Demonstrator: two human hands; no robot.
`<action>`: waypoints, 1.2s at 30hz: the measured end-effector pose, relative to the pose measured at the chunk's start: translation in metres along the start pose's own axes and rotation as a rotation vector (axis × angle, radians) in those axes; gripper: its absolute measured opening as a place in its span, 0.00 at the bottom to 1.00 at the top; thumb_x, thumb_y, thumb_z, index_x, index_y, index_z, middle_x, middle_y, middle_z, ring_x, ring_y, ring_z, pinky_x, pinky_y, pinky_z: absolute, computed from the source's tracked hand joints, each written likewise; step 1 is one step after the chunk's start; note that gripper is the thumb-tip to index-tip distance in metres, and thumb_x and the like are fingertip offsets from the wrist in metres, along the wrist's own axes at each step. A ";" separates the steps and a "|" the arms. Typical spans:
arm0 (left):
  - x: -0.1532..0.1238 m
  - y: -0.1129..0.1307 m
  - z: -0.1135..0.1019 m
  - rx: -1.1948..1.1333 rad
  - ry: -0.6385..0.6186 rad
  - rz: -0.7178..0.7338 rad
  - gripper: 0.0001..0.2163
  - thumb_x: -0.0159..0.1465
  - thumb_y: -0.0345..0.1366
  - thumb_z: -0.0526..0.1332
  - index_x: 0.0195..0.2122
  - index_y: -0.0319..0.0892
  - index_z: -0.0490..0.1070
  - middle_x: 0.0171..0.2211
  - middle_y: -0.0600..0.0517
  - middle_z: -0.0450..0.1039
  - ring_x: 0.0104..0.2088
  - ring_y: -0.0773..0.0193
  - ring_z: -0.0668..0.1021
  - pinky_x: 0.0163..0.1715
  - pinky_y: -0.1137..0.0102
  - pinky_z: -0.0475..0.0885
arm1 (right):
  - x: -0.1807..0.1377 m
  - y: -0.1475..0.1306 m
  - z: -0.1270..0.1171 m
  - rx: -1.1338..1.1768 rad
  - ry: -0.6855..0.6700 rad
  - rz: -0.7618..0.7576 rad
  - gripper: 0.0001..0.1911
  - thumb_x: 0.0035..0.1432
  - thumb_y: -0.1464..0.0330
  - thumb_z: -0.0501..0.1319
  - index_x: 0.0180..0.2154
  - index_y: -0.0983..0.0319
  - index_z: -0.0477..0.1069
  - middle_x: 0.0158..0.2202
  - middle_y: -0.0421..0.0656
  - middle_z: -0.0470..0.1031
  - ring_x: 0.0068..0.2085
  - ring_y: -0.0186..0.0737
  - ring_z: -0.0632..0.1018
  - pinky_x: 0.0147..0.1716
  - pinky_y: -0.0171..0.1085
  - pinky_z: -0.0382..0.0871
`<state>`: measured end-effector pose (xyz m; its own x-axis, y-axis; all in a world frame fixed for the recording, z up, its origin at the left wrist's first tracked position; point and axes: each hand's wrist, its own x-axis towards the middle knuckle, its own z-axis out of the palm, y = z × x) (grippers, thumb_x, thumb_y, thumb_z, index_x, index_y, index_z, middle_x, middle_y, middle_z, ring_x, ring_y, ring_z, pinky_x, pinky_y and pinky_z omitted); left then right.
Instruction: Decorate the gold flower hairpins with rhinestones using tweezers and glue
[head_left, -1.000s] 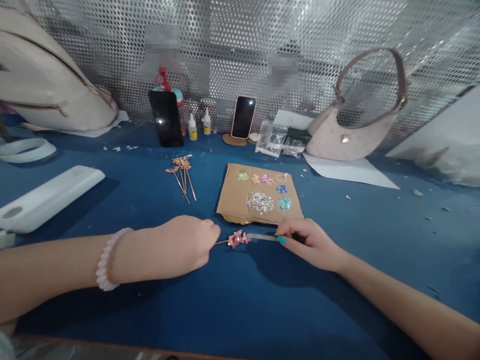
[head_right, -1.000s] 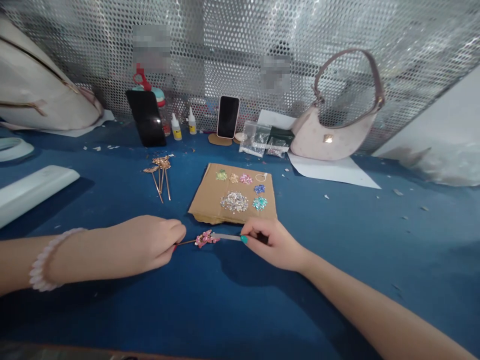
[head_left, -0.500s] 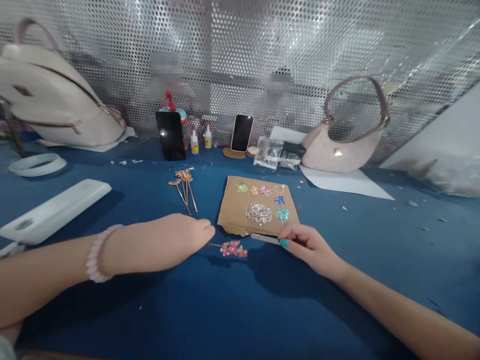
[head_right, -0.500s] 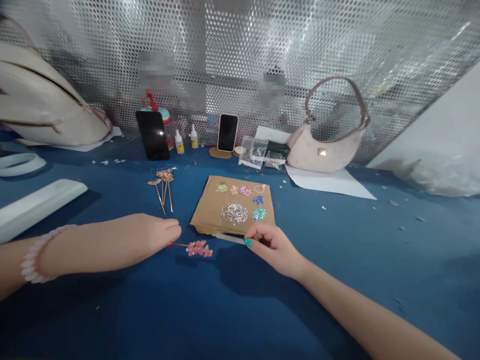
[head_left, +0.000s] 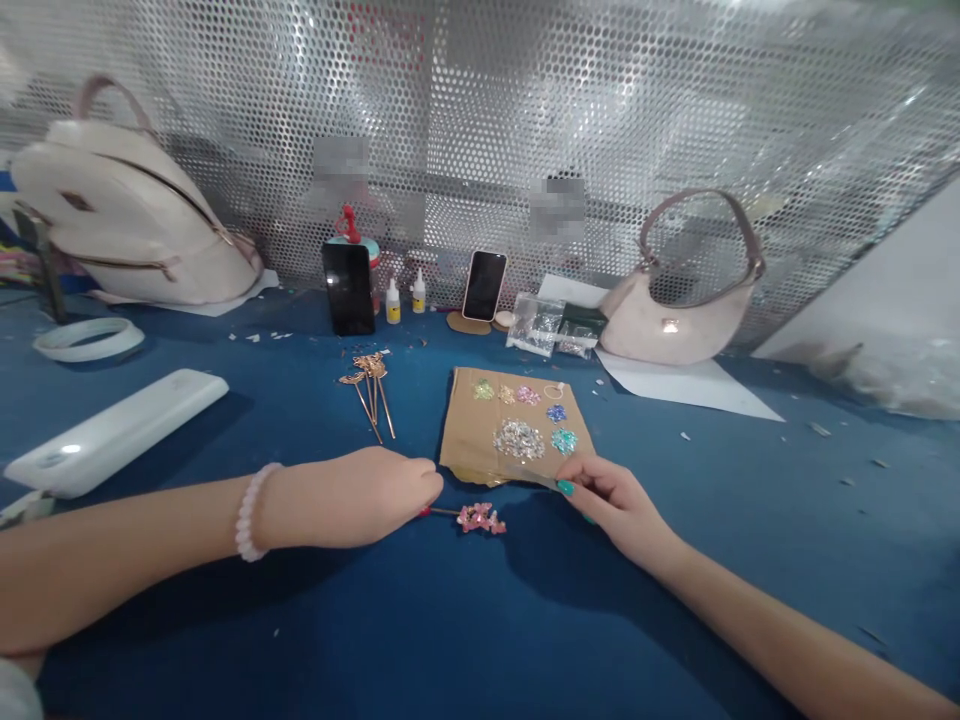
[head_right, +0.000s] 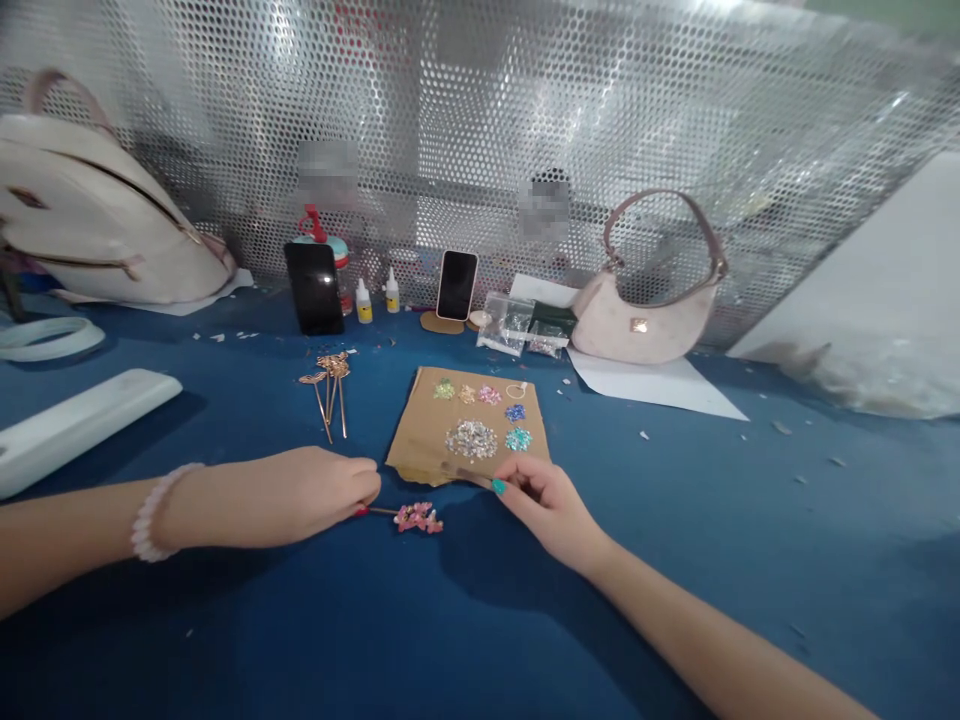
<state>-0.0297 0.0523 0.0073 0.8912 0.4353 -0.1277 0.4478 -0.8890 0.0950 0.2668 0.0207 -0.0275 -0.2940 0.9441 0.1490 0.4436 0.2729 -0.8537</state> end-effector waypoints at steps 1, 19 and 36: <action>0.001 0.000 0.001 -0.008 0.012 0.004 0.06 0.66 0.26 0.50 0.33 0.41 0.63 0.31 0.52 0.67 0.23 0.66 0.69 0.22 0.71 0.59 | 0.000 0.000 0.000 -0.002 0.005 0.004 0.14 0.58 0.59 0.56 0.27 0.62 0.65 0.21 0.36 0.60 0.21 0.29 0.59 0.19 0.31 0.54; 0.093 -0.148 -0.033 -0.390 0.623 -0.703 0.20 0.67 0.34 0.53 0.59 0.38 0.56 0.58 0.39 0.57 0.48 0.56 0.71 0.47 0.59 0.69 | 0.001 0.001 0.003 0.010 -0.013 0.031 0.14 0.58 0.57 0.55 0.27 0.61 0.64 0.20 0.36 0.59 0.21 0.31 0.60 0.20 0.32 0.54; 0.127 -0.208 -0.017 -0.181 0.788 -0.937 0.15 0.66 0.39 0.58 0.52 0.38 0.64 0.50 0.45 0.66 0.46 0.57 0.73 0.44 0.58 0.72 | -0.004 0.000 0.002 -0.079 0.004 -0.112 0.10 0.59 0.65 0.53 0.29 0.61 0.67 0.21 0.37 0.63 0.22 0.31 0.64 0.21 0.31 0.59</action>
<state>-0.0085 0.2953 -0.0122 -0.0062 0.9151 0.4031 0.8837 -0.1836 0.4305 0.2658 0.0167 -0.0289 -0.3420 0.9077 0.2430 0.4740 0.3899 -0.7895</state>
